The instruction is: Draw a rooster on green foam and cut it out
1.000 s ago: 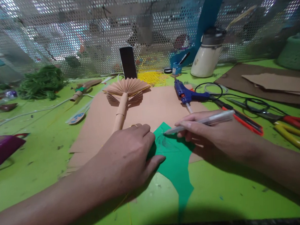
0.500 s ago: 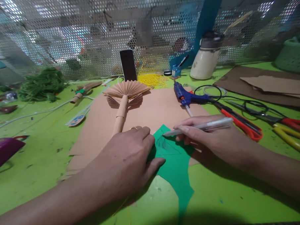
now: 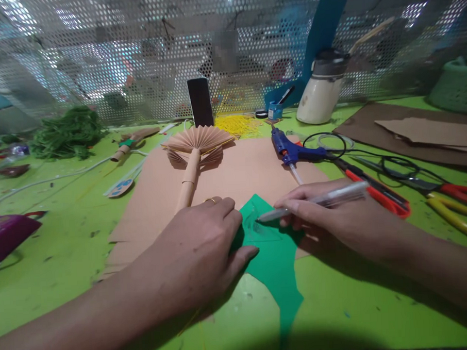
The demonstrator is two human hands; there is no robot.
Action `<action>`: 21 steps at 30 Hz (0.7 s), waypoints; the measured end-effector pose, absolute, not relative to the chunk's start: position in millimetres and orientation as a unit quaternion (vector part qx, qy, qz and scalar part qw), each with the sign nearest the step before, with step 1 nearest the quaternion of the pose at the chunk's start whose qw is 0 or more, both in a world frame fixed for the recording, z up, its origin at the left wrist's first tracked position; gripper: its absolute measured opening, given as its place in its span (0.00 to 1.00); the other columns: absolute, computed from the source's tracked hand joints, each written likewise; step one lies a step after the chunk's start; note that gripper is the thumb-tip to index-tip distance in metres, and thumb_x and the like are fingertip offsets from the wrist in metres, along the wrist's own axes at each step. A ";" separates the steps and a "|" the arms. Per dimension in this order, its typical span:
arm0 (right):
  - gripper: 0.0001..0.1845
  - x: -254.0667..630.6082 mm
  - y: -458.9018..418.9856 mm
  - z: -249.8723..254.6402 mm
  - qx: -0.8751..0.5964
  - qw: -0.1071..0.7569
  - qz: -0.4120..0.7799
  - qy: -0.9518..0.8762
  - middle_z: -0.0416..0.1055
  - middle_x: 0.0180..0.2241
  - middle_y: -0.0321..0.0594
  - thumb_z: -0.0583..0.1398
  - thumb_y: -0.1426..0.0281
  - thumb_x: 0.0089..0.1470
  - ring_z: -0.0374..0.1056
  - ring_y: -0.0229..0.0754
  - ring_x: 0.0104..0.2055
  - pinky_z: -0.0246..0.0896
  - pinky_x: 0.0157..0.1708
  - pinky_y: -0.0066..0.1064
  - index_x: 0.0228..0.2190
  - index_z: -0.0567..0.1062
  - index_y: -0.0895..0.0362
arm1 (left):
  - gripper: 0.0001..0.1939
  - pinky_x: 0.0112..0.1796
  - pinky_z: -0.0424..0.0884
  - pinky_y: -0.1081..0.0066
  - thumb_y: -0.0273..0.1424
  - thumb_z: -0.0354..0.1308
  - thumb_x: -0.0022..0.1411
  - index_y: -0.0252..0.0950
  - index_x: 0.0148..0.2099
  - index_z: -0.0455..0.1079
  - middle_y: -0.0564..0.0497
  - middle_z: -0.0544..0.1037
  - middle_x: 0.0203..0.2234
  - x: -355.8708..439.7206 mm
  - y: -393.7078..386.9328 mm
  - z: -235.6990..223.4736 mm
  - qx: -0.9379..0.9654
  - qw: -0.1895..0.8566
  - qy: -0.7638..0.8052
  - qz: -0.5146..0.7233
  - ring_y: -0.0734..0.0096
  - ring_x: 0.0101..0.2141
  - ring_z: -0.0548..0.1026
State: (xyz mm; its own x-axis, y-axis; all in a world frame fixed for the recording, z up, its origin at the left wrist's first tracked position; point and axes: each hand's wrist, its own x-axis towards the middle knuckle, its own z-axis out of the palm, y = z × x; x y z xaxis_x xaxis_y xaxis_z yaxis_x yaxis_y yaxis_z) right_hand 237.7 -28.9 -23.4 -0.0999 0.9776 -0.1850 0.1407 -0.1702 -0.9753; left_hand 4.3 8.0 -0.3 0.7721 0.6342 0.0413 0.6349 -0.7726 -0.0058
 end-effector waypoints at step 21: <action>0.18 242.3 -29.3 -24.6 -0.543 0.386 0.540 -0.515 0.80 0.34 0.43 0.66 0.52 0.58 0.71 0.39 0.30 0.69 0.25 0.28 0.37 0.84 0.54 | 0.15 0.31 0.66 0.58 0.43 0.57 0.67 0.36 0.40 0.73 0.46 0.72 0.32 3.2 9.5 -0.8 -0.946 0.036 -0.321 -0.017 0.55 0.31 0.73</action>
